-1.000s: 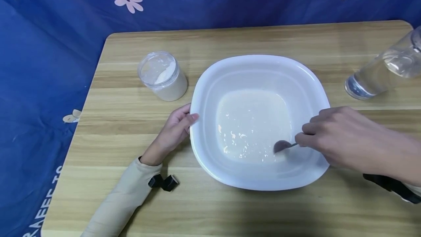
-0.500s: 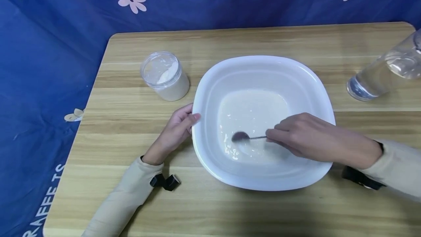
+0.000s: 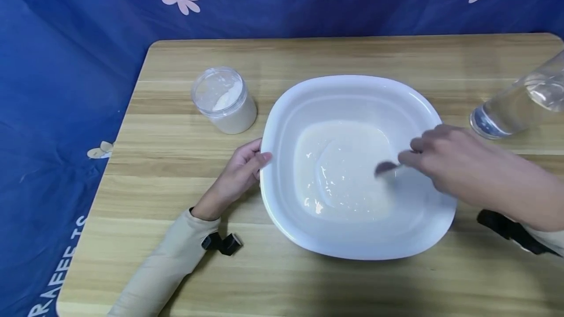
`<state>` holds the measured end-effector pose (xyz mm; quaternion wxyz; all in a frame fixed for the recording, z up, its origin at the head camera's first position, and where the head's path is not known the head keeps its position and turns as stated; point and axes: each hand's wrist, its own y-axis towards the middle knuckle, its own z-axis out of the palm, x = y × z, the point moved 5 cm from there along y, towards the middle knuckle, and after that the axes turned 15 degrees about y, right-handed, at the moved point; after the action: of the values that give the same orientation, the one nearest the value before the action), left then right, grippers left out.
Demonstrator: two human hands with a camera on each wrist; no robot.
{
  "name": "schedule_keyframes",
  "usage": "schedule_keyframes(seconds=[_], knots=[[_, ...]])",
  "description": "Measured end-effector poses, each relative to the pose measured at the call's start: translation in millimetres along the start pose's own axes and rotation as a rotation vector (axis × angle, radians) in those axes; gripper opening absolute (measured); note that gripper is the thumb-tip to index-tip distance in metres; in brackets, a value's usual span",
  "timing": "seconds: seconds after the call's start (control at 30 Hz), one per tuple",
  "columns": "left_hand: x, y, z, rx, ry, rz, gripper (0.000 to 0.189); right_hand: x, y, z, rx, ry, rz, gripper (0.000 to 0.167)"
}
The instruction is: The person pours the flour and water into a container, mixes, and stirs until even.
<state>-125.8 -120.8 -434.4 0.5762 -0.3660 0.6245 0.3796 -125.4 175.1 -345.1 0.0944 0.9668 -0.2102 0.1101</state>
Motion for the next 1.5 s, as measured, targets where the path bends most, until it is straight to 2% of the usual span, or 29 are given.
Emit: schedule_keyframes(seconds=[0.13, 0.23, 0.33, 0.43, 0.57, 0.7, 0.83, 0.93, 1.1, 1.23, 1.33, 1.5], knots=[[-0.3, -0.5, -0.7, -0.002, -0.005, -0.003, 0.042, 12.1, -2.8, 0.5, 0.071, 0.097, -0.055, 0.046], [-0.7, -1.2, -0.7, -0.008, -0.008, -0.004, 0.043, 18.1, 7.2, 4.3, 0.038, 0.145, -0.116, 0.044], [-0.3, -1.1, 0.3, -0.005, -0.011, -0.004, 0.042, 14.3, 18.7, 8.0, -0.02, 0.194, -0.124, 0.036], [0.0, 0.1, 2.2, 0.005, -0.011, -0.006, 0.042, 3.3, 29.0, 9.1, -0.098, 0.283, -0.077, 0.026], [0.8, 1.4, 3.8, 0.012, -0.014, -0.001, 0.041, -14.7, 39.9, 11.6, -0.204, 0.394, 0.048, 0.018], [1.7, 1.3, 3.9, 0.014, -0.017, -0.004, 0.043, -25.4, 47.2, 18.5, -0.247, 0.442, 0.137, 0.018], [0.7, 1.2, 4.2, 0.017, -0.015, -0.012, 0.045, -28.6, 50.4, 26.9, -0.236, 0.449, 0.163, 0.021], [-0.2, 1.2, 4.1, 0.015, -0.011, -0.014, 0.045, -29.7, 48.9, 28.5, -0.234, 0.415, 0.158, 0.022], [-0.9, 1.4, 3.5, 0.013, -0.006, -0.021, 0.044, -36.7, 40.1, 17.8, -0.311, 0.32, 0.168, 0.017], [-1.2, 0.5, 1.9, 0.01, -0.01, -0.024, 0.043, -39.9, 34.6, 13.7, -0.306, 0.281, 0.196, 0.018], [-0.8, -0.6, -0.1, 0.006, -0.01, -0.016, 0.043, -37.8, 36.0, 15.4, -0.283, 0.305, 0.19, 0.018], [-0.3, -1.7, -2.3, 0.004, -0.013, 0.006, 0.042, -33.5, 48.1, 24.2, -0.28, 0.429, 0.182, 0.016]])
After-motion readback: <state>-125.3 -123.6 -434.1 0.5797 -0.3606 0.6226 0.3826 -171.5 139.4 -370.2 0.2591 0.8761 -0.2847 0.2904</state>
